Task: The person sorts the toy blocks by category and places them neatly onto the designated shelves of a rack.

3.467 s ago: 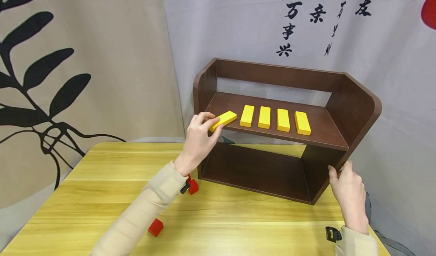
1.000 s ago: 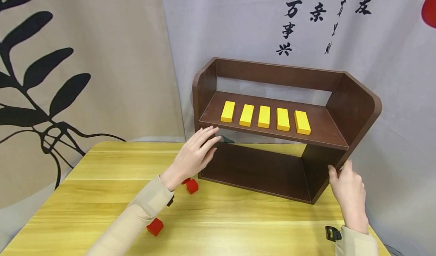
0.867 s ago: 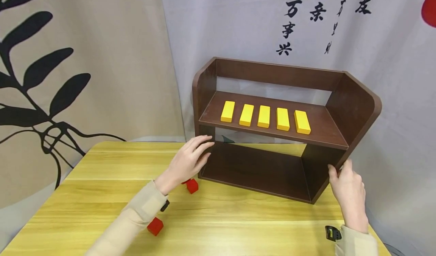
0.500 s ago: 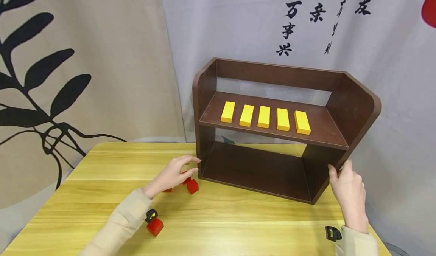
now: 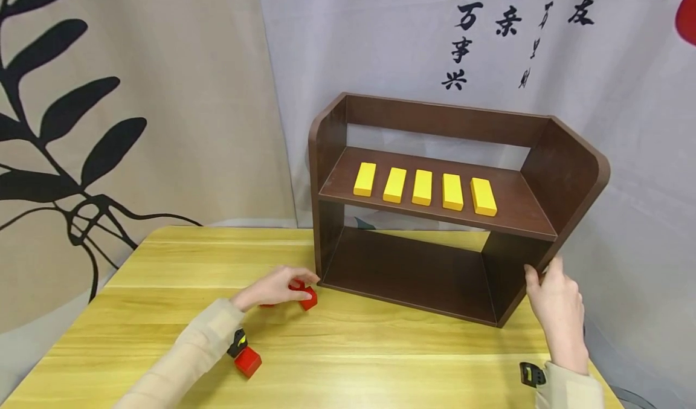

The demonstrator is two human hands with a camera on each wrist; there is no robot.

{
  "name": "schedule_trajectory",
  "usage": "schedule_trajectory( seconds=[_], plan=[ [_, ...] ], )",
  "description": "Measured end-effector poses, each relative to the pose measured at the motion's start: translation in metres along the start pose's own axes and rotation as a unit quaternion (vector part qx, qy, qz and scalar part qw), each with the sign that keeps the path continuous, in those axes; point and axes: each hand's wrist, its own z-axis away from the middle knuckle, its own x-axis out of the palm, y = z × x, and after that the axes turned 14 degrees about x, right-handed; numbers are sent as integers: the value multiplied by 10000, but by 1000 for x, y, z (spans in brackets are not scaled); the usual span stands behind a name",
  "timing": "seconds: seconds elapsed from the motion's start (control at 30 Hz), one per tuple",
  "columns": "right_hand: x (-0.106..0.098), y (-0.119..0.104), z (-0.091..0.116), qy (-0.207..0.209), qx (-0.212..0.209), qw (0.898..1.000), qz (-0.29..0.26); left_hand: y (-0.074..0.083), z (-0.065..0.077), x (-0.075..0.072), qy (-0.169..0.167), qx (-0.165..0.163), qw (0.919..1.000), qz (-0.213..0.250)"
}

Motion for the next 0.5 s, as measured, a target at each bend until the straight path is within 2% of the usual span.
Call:
schedule_trajectory(
  seconds=[0.17, 0.5],
  plan=[
    [-1, -1, 0, -59, 77, 9999, 26, -3, -2, 2, -222, -130, 9997, -14],
    [-1, -1, 1, -95, 103, 9999, 74, -6, -2, 6, -444, -252, 9979, 390]
  ],
)
